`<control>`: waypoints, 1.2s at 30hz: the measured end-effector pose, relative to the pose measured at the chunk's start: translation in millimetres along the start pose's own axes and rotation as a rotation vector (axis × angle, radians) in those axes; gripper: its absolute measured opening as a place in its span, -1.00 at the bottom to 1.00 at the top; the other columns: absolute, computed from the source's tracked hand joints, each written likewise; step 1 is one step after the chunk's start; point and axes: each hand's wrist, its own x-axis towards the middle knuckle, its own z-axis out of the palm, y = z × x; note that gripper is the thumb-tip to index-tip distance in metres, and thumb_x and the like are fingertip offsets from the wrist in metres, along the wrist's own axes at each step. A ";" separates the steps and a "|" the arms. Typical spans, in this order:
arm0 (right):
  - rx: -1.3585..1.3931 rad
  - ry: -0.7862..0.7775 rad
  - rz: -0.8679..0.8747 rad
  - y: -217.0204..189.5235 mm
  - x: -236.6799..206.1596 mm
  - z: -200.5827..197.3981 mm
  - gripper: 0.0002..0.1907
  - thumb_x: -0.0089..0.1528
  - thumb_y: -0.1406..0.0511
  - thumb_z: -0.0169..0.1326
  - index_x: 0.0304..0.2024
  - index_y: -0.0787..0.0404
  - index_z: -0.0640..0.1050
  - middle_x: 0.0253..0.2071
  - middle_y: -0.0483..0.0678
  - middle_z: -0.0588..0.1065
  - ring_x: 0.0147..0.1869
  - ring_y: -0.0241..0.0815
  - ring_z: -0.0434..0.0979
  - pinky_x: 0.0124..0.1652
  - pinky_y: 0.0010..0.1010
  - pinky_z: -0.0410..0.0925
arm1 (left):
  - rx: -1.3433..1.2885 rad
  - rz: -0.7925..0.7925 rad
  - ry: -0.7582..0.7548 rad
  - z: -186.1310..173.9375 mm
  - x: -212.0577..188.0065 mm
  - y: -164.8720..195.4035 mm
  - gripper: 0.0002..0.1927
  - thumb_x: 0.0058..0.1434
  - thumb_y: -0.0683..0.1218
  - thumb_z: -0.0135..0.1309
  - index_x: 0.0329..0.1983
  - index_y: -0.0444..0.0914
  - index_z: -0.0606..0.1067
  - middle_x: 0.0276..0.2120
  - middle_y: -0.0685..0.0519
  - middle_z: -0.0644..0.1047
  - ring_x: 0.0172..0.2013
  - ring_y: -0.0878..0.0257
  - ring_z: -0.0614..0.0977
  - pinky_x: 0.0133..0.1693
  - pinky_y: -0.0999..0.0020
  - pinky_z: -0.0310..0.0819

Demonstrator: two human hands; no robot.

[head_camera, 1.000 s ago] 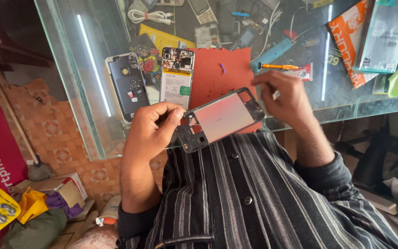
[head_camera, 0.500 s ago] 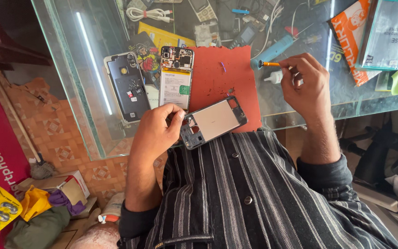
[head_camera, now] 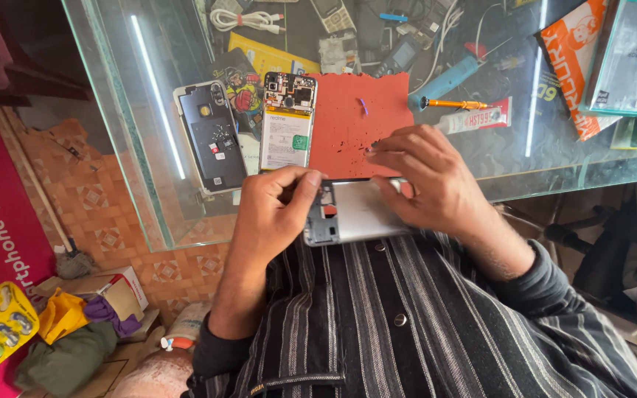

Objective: The person disassembles a smartphone at a glass workbench, prying off the back cover and removing the battery. They use a screwdriver on the frame, peel old adhesive from the phone body, and press components back into place while handling a second phone on the bench.

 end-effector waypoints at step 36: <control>0.224 0.102 0.151 -16.2 -1.7 3.6 -0.90 0.18 0.52 0.16 -0.25 0.33 0.58 -0.31 0.03 0.62 -0.26 -0.09 0.71 -0.29 -0.39 0.49 | 0.072 0.372 -0.044 18.7 -29.9 70.7 0.02 -0.08 0.19 0.53 0.35 -0.36 0.38 0.19 -0.08 0.46 0.11 0.20 0.67 0.04 0.35 0.66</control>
